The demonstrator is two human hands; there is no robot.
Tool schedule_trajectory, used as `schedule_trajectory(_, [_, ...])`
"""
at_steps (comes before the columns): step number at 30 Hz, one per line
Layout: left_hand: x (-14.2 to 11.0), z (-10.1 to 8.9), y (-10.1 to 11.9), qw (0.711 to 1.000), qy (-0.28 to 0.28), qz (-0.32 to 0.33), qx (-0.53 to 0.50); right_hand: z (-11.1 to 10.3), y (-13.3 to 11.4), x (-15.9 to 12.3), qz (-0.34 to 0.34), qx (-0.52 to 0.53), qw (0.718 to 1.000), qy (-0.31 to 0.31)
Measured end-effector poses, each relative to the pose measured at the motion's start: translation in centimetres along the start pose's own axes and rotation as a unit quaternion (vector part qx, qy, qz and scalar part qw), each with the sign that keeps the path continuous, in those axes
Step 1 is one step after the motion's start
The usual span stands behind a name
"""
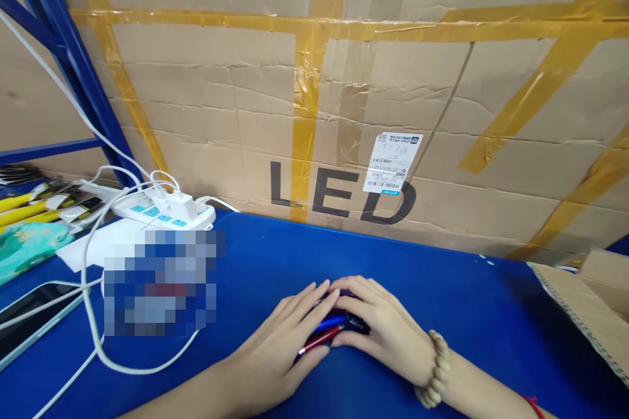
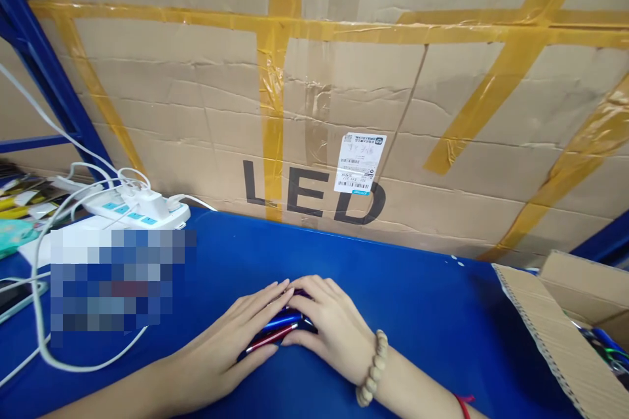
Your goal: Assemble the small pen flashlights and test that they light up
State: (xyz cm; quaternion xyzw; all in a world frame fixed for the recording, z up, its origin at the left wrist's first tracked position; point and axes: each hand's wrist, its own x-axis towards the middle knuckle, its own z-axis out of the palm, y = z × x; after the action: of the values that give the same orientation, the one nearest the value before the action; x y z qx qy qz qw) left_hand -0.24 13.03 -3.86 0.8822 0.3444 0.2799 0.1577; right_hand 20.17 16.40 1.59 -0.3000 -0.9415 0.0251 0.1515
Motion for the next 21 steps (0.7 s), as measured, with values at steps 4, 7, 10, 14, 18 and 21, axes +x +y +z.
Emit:
schedule_trajectory(4, [-0.1,0.2,-0.3,0.998,-0.007,-0.005,0.057,0.7,0.9,-0.1,-0.010,-0.039,0.995,0.089])
schedule_trajectory(7, [-0.1,0.1,-0.3,0.995,-0.006,0.001,0.098,1.1,1.0,-0.1,-0.014,-0.041,0.993,0.112])
schedule_trajectory(10, [0.0,-0.3,-0.2,0.992,-0.004,0.011,0.125,1.3,0.9,-0.2,-0.033,-0.067,0.990,0.120])
schedule_trajectory(14, [0.2,-0.3,-0.2,0.988,0.015,-0.024,0.151,1.6,1.0,-0.3,-0.063,-0.111,0.984,0.124])
schedule_trajectory(18, [0.2,0.0,-0.6,0.982,0.041,-0.070,0.172,1.8,1.1,-0.3,-0.065,-0.119,0.983,0.123])
schedule_trajectory(21, [0.2,0.0,-0.8,0.980,0.049,-0.066,0.180,1.9,1.1,-0.2,-0.059,-0.101,0.987,0.108])
